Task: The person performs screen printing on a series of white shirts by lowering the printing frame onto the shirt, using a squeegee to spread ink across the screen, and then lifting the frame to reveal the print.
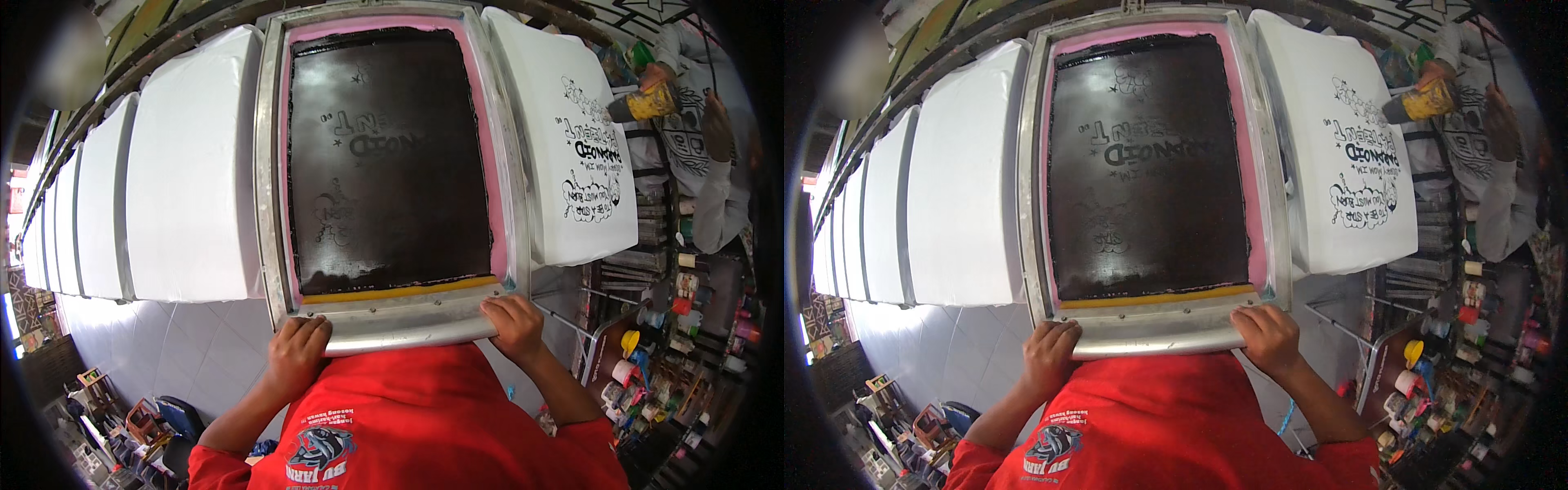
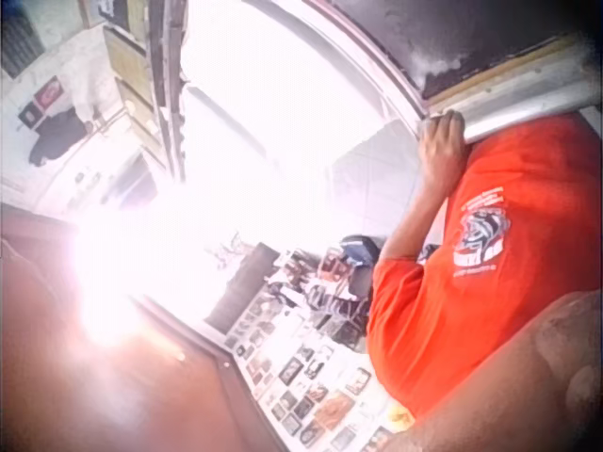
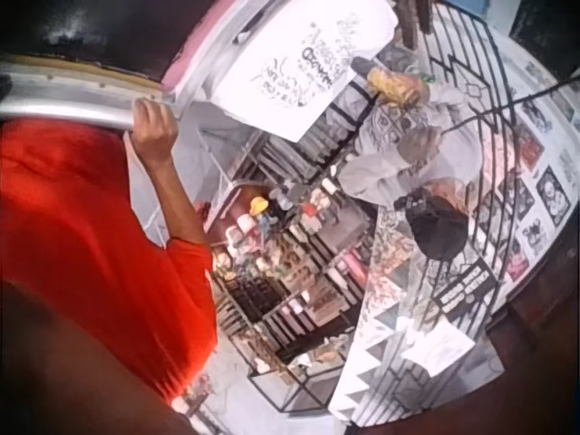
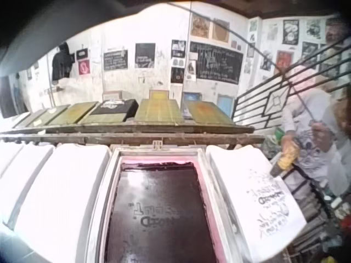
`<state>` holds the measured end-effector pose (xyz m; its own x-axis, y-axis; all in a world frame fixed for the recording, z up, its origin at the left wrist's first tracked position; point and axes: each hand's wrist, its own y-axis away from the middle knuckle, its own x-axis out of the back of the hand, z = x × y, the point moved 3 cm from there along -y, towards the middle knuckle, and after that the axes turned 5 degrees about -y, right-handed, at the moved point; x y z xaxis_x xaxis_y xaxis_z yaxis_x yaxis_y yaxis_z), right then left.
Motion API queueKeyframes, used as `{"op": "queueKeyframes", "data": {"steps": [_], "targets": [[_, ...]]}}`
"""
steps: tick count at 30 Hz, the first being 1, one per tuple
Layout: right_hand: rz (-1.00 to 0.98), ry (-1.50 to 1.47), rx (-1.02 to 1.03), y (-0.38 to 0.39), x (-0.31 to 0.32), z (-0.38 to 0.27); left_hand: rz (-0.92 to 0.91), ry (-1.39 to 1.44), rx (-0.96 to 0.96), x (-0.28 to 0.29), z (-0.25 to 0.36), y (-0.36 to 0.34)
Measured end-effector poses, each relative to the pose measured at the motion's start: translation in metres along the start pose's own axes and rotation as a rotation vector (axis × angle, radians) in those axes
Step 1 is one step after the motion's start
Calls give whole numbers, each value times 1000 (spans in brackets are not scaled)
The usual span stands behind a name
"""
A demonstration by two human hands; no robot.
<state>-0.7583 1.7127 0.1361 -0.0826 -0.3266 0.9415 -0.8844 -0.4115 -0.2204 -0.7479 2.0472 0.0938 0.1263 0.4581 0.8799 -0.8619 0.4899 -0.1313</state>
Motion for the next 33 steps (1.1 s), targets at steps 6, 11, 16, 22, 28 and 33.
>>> {"op": "queueKeyframes", "data": {"steps": [6,11,16,22,28,33], "targets": [[111,101,33,-2,-15,10,214,-184,-69,-29,-16,-2],[74,41,20,-4,-7,8,147,-127,-41,-17,-16,-7],[118,43,-4,-5,-17,9,198,-124,-59,-19,-13,-9],[99,93,8,-76,-28,57,266,-225,-75,-19,-48,-80],[135,106,59,-179,-44,126,297,-320,-85,-14,-114,-186],[162,139,100,-279,-56,184,303,-338,-81,-1,-168,-286]]}}
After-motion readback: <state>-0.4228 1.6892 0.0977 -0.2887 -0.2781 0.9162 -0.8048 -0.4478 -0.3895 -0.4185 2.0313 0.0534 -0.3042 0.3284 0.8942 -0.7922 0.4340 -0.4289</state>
